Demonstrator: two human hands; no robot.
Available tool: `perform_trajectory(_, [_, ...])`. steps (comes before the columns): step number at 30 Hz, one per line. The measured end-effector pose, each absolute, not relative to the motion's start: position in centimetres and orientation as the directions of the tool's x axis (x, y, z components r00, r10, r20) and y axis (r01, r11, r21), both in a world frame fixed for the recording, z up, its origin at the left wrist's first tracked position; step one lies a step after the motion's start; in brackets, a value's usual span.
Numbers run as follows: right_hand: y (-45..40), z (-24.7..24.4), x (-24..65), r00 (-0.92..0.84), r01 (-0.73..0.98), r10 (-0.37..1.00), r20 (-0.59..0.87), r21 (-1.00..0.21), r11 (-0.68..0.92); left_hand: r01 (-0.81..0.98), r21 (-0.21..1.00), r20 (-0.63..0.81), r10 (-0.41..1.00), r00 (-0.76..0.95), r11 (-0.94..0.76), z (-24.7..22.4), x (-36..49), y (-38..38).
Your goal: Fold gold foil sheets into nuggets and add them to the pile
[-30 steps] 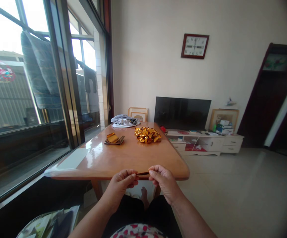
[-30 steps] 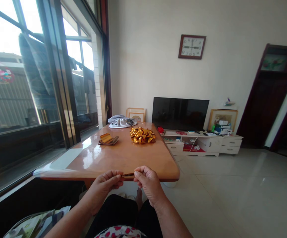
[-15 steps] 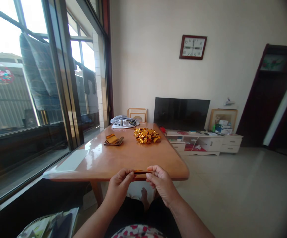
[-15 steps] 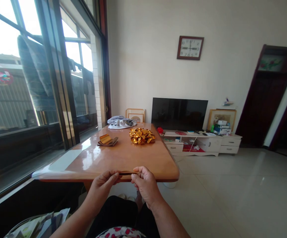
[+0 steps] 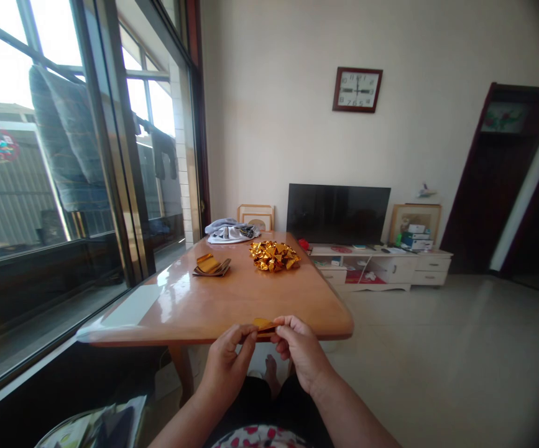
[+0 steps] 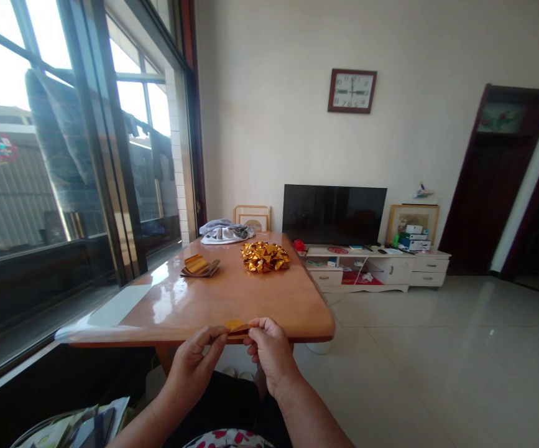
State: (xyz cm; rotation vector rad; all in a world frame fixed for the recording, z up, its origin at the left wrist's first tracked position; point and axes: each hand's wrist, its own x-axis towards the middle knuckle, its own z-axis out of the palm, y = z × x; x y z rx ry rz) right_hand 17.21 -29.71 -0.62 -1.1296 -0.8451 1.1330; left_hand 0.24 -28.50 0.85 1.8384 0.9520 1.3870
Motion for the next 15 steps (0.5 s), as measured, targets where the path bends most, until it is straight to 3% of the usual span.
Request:
perform_trajectory(7, [-29.5,-1.5,16.7,0.233,-0.195,0.972,0.029,-0.978,0.076,0.128,0.881,0.442,0.888,0.123,-0.456,-0.8,0.3,-27.2])
perform_trajectory(15, [-29.3,-2.3,15.7,0.266,-0.058,0.951,0.159,-0.982,0.181,-0.141,0.955,0.276,0.957,0.092,-0.262,-1.3,0.8,-26.9])
